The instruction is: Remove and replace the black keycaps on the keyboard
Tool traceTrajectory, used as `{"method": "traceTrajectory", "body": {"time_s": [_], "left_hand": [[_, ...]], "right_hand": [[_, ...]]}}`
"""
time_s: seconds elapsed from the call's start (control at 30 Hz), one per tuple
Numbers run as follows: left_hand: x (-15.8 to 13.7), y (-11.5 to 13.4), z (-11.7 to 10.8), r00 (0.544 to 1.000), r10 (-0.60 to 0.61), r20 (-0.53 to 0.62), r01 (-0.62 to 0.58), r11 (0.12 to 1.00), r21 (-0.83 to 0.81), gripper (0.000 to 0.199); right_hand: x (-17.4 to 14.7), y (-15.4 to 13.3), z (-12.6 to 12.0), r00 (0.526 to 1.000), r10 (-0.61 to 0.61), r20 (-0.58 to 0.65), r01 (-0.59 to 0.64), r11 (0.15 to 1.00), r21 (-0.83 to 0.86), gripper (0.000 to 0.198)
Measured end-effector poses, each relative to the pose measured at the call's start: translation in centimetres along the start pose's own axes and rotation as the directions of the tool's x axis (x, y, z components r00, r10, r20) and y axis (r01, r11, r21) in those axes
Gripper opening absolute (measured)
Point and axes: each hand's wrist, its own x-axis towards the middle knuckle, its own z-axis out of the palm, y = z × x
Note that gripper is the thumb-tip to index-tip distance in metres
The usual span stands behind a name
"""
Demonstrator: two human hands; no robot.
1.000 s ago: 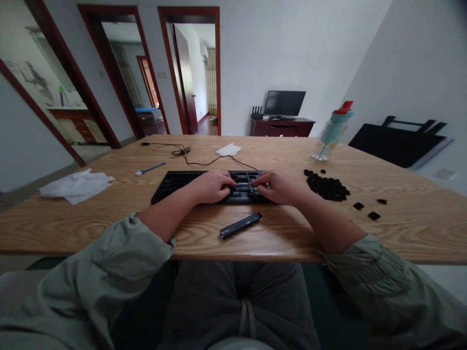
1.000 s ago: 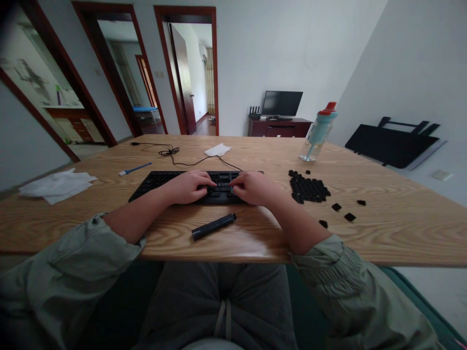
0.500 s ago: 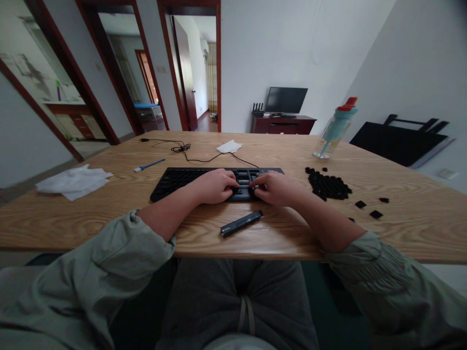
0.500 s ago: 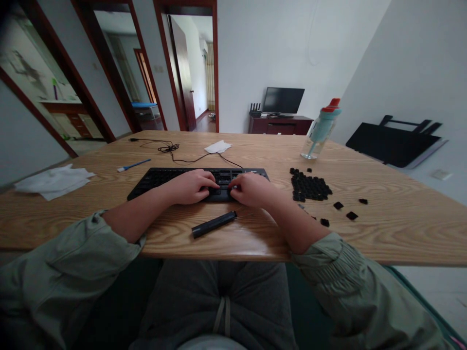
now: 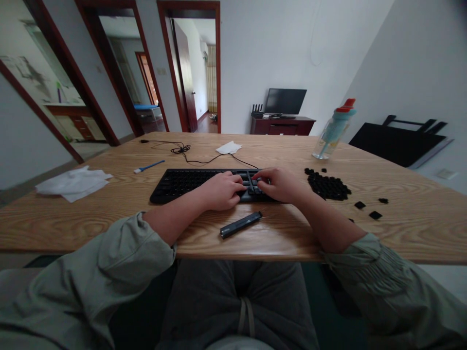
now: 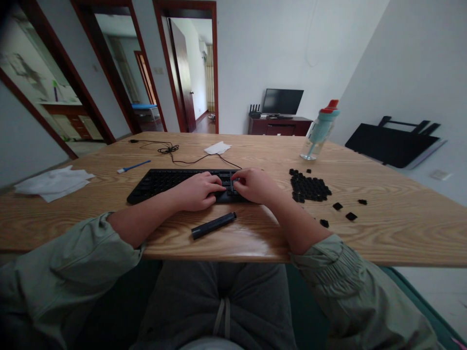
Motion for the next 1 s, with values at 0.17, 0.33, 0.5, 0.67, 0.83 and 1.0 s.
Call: {"method": "traceTrajectory", "body": {"time_s": [0.17,0.33,0.5,0.67,0.83,1.0], "left_hand": [[0.1,-0.3,0.1,1.0,0.006,0.0,-0.006,1.0,0.005,0.035],[-0.6,-1.7,-0.2,0.99,-0.114,-0.082,0.109,0.992,-0.069,0.039],[-1.1,-2.3,-0.6,0.992,-0.116,-0.049,0.112,0.991,-0.069,0.035],[-1.1,-1.1,-0.7,0.999,-0.046,-0.009,0.046,0.997,-0.054,0.037],[-0.8,-0.6,-0.4,0.997,-0.076,0.033,0.076,0.997,-0.005,0.033],[-1.0,-0.1,-0.3,0.991,-0.136,0.015,0.136,0.99,0.024,0.033]], "right_hand": [[0.1,-0.1,0.7,0.989,-0.082,0.122,0.089,0.994,-0.06,0.032],[0.2,-0.3,0.8,0.992,-0.032,0.12,0.047,0.992,-0.117,0.035],[0.0,-0.8,0.6,0.993,-0.07,0.098,0.085,0.984,-0.154,0.033],[-0.2,-1.1,0.6,0.987,-0.135,0.091,0.146,0.98,-0.137,0.035],[-0.1,-1.1,1.0,0.986,-0.052,0.159,0.077,0.985,-0.157,0.03],[0.0,-1.6,1.4,0.998,-0.004,0.055,0.017,0.973,-0.232,0.028]]}}
